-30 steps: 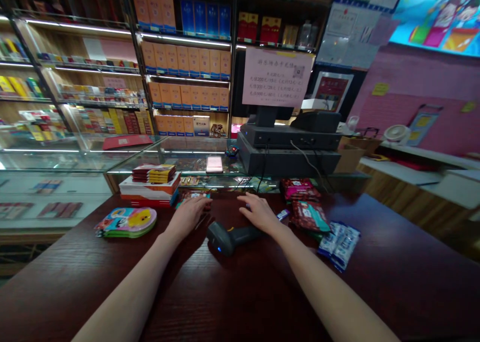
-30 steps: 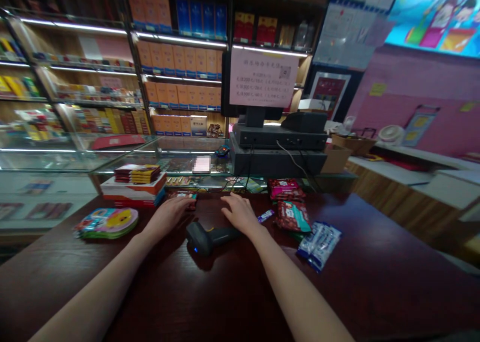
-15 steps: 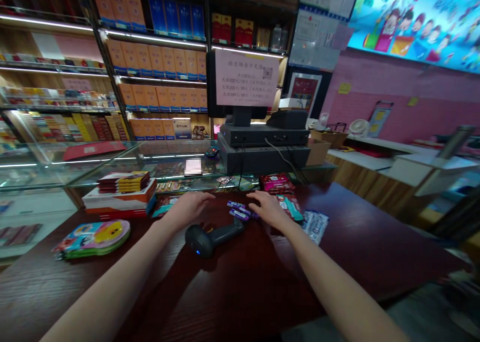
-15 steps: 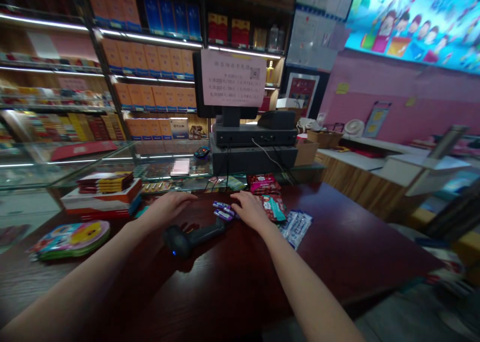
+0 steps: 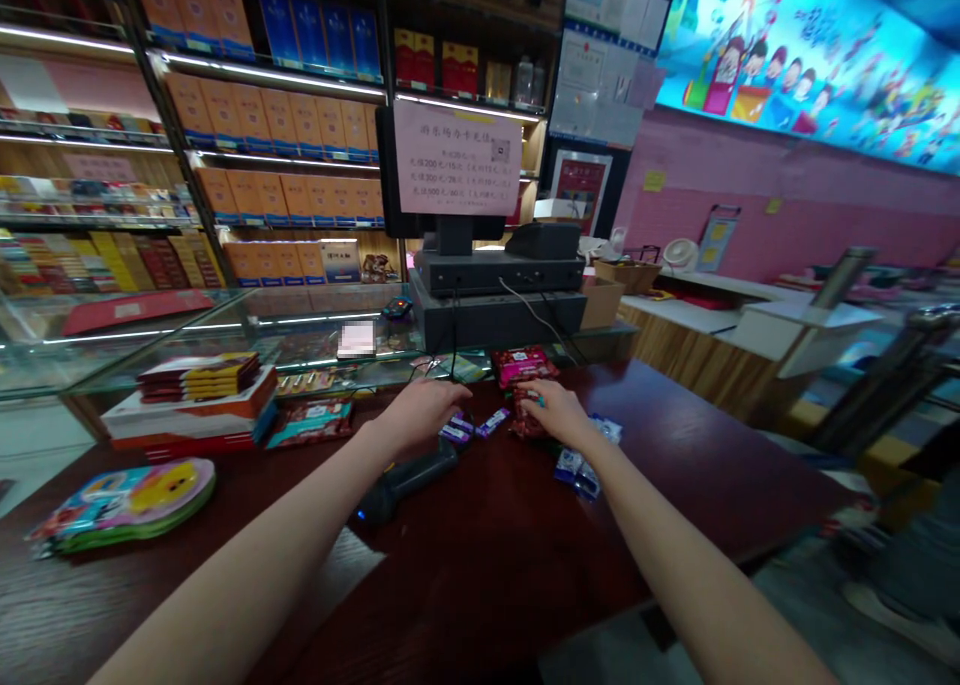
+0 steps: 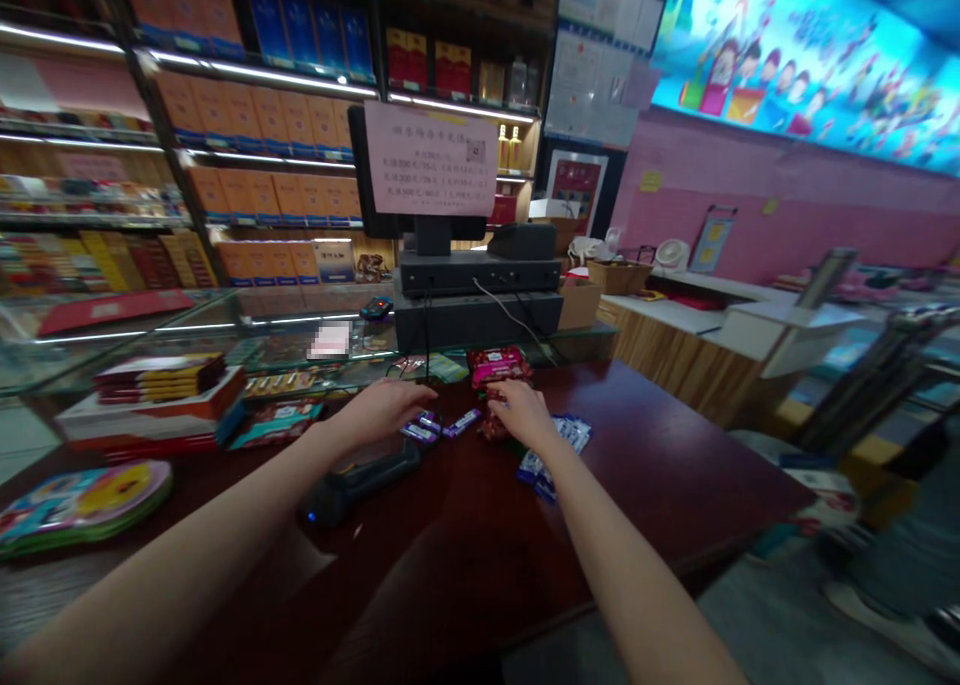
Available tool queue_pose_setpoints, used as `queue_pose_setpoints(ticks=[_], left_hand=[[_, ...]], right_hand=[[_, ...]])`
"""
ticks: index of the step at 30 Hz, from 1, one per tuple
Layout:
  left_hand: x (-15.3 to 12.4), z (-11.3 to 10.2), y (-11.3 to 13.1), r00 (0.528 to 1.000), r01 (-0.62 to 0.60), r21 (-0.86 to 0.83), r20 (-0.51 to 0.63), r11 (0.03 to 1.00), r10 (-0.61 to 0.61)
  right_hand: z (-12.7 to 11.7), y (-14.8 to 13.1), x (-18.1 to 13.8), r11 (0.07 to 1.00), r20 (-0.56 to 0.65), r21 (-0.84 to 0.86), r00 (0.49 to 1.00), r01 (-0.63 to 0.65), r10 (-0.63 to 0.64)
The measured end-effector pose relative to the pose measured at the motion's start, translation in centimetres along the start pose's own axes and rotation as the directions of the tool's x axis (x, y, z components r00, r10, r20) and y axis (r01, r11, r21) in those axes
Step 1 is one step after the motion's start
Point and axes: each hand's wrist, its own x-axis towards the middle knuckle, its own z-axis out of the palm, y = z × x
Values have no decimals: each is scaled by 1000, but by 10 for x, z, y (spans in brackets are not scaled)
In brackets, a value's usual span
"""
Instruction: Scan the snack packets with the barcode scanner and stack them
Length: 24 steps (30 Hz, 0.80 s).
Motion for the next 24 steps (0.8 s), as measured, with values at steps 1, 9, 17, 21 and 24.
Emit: queue_pose_setpoints(ticks=[1,9,17,21,24], left_hand=[[4,0,5,1000,-3,2,14,1000,3],[34,13,42,998,-20,-5,60,1000,20],[54,38,69,996,19,-42,92,999,-15],[60,47,79,995,56,-53,84,997,-51],[62,51,84,992,86,-65,94,994,-79]], right_hand=[[-1,5,0,1000,0,3,1000,-16,16],[1,41,0,992,-23,36,992,-123,124],[6,65,2,975,-49,87,977,-203,208],[9,71,3,965,-58,114,968,-237,245],[10,74,4,958,-50,140,964,-251,260]])
